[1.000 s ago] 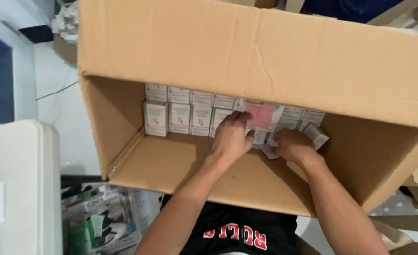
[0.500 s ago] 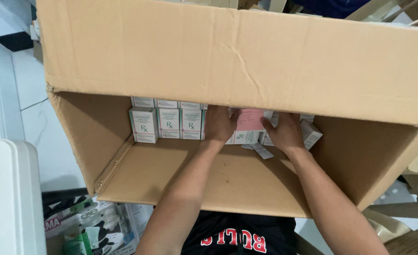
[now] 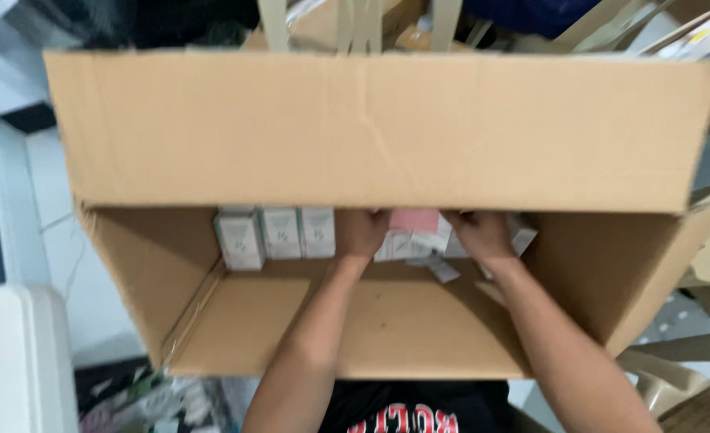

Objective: The person repeatedly opens small white boxes marked with an Rx symbol, removes a folded paper insert, and places the boxes into a larger cardboard box. The person also stacks some boxes on a nearby table.

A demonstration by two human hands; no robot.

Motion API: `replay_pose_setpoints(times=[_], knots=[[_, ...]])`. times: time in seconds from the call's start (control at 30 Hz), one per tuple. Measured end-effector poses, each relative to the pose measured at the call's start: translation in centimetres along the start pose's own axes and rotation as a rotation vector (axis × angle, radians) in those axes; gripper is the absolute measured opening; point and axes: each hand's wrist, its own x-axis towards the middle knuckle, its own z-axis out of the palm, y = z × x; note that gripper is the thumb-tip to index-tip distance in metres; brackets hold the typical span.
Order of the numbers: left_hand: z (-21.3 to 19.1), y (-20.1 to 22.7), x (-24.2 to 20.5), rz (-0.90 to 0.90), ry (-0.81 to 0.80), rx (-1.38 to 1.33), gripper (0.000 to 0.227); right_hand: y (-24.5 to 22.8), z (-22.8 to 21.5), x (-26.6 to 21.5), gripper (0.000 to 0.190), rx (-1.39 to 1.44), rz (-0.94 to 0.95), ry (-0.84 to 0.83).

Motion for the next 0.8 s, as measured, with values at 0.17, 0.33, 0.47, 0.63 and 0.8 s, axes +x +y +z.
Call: replay_pose_setpoints(times=[0.17,0.33,0.47,0.63,0.8], knots=[[0.4,-0.3,-0.3,-0.099,0.038,-0.009,0.024,1.8,0.7,0.6,0.042,-0.054,0.045,-0.023],[1.1,-0.8,-0.7,-0.100,0.048,-0.028,0.023,2.3,1.0,0.2,0.041,-0.183,-0.055,-0.043],[1.5,-0.4,-0.5,-0.231,-0.082,-0.157,0.035,1.0,0.8,-0.1,0.039,0.027,-0.019,-0.052],[2.2,-1.1,-0.5,-0.323,-0.187,-0.350,0.045,-1.2,-0.2,-0.3,0.023,0.053,-0.085,-0.016],[2.3,-2.7,-0.5,-0.458,-0.185,-0.398,0.046,-2.7,-0.7,-0.4,0.021,-0.049,0.038,-0.105]])
